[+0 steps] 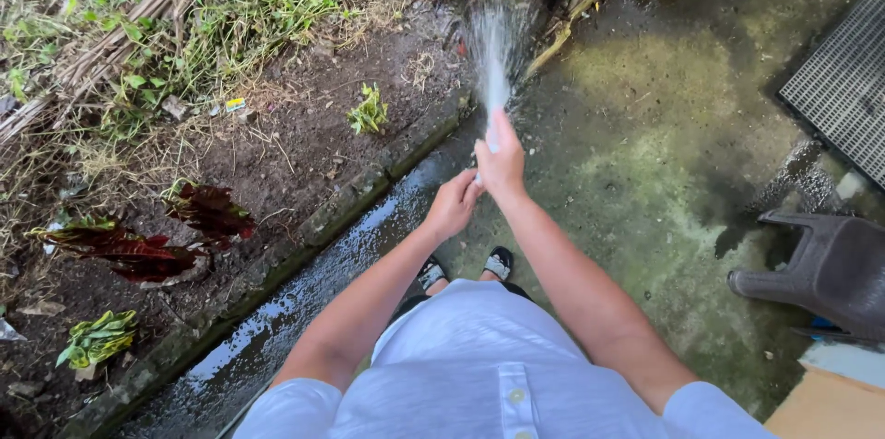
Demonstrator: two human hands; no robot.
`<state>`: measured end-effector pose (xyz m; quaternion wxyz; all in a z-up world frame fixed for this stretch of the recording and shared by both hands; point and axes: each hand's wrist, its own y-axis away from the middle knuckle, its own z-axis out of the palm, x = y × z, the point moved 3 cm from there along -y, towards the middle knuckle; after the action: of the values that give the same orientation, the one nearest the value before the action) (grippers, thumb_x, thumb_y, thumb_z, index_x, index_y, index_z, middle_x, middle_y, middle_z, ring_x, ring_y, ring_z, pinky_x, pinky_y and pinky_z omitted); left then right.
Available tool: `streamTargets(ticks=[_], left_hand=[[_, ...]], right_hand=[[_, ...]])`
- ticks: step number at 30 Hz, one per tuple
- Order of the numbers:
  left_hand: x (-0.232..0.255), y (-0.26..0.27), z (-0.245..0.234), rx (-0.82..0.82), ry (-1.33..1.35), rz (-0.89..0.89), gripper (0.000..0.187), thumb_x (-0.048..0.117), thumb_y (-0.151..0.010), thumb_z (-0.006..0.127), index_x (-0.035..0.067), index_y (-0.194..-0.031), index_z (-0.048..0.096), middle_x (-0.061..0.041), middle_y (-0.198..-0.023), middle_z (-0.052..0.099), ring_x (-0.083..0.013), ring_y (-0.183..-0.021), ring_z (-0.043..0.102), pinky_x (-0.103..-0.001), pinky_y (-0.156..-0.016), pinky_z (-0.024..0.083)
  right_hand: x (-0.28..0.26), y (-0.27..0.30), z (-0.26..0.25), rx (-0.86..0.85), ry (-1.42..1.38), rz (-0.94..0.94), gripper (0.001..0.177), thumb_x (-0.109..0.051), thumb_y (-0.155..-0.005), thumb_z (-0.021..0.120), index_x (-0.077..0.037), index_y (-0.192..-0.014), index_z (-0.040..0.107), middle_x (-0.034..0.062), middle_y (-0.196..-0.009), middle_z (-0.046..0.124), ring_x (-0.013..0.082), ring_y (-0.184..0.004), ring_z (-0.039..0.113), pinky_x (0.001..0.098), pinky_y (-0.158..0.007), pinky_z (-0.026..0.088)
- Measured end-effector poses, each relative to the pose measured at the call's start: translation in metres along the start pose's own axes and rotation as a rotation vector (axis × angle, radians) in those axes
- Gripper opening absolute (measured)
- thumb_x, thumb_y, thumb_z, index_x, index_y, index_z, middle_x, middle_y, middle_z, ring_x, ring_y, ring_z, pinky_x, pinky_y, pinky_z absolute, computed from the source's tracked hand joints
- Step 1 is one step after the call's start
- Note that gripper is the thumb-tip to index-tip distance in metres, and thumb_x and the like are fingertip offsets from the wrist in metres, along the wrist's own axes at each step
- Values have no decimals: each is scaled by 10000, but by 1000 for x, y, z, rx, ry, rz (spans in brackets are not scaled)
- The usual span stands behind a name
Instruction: Watering various plants in an outdoor garden using a water hose.
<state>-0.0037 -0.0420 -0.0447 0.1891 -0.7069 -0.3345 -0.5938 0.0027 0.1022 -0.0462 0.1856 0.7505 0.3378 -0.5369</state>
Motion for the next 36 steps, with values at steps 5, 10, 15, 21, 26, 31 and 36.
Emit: streamTargets(ticks=[5, 10, 15, 21, 26, 31, 36], left_hand=[[41, -16, -21, 132, -22, 212, 258, 171, -1037, 548, 36, -1239, 637, -188, -1039, 732, -286, -945, 736, -379, -836, 561], [87, -21, -39, 204, -40, 306, 255, 171, -1042, 569, 28, -1241, 640, -185, -1059, 720, -277, -942, 724, -371, -841, 558], [102, -20, -45, 203, -46, 262, 270, 190, -1045, 566, 34, -1254, 637, -172, -1004, 709, -262, -874, 705, -357, -805, 554], [47, -10, -34, 183, -41, 194, 268, 205, -1054, 554, 32, -1243, 631, -165, -1001, 722, -253, -902, 721, -363, -806, 554], [3, 6, -19, 154, -10, 101, 269, 214, -1052, 528, 39, -1234, 619, -158, -949, 728, -250, -866, 732, -367, -784, 562], [-25, 27, -3, 136, -9, -30, 254, 213, -1050, 513, 46, -1205, 624, -162, -863, 713, -280, -780, 717, -387, -736, 557], [-58, 40, 11, 70, -55, -62, 237, 237, -1035, 516, 53, -1131, 630, -142, -796, 720, -296, -740, 731, -415, -704, 563]], right_hand=[[-77, -23, -15, -4, -40, -120, 692, -48, -820, 595, 28, -1496, 467, 216, -1493, 565, 282, -1381, 563, 352, -1147, 429], [-137, -36, -27, 3, -98, -218, 711, -11, -812, 574, 52, -1508, 441, 226, -1528, 531, 285, -1426, 524, 350, -1180, 402], [-148, -41, -27, -4, -158, -282, 709, 13, -827, 550, 70, -1523, 425, 236, -1563, 505, 287, -1471, 483, 347, -1220, 360], [-100, -26, -4, -41, -49, -112, 690, -66, -817, 599, 45, -1486, 470, 216, -1451, 596, 267, -1337, 587, 338, -1117, 442], [-44, -11, 15, -90, -1, -4, 679, -104, -800, 616, 33, -1455, 501, 215, -1364, 653, 269, -1246, 650, 345, -1048, 489], [14, 9, 29, -149, 77, 112, 672, -129, -787, 636, 28, -1431, 525, 216, -1318, 673, 273, -1204, 668, 347, -1018, 502], [68, 28, 31, -173, 121, 80, 616, -118, -804, 651, 54, -1388, 563, 233, -1310, 669, 280, -1224, 660, 361, -1029, 498]])
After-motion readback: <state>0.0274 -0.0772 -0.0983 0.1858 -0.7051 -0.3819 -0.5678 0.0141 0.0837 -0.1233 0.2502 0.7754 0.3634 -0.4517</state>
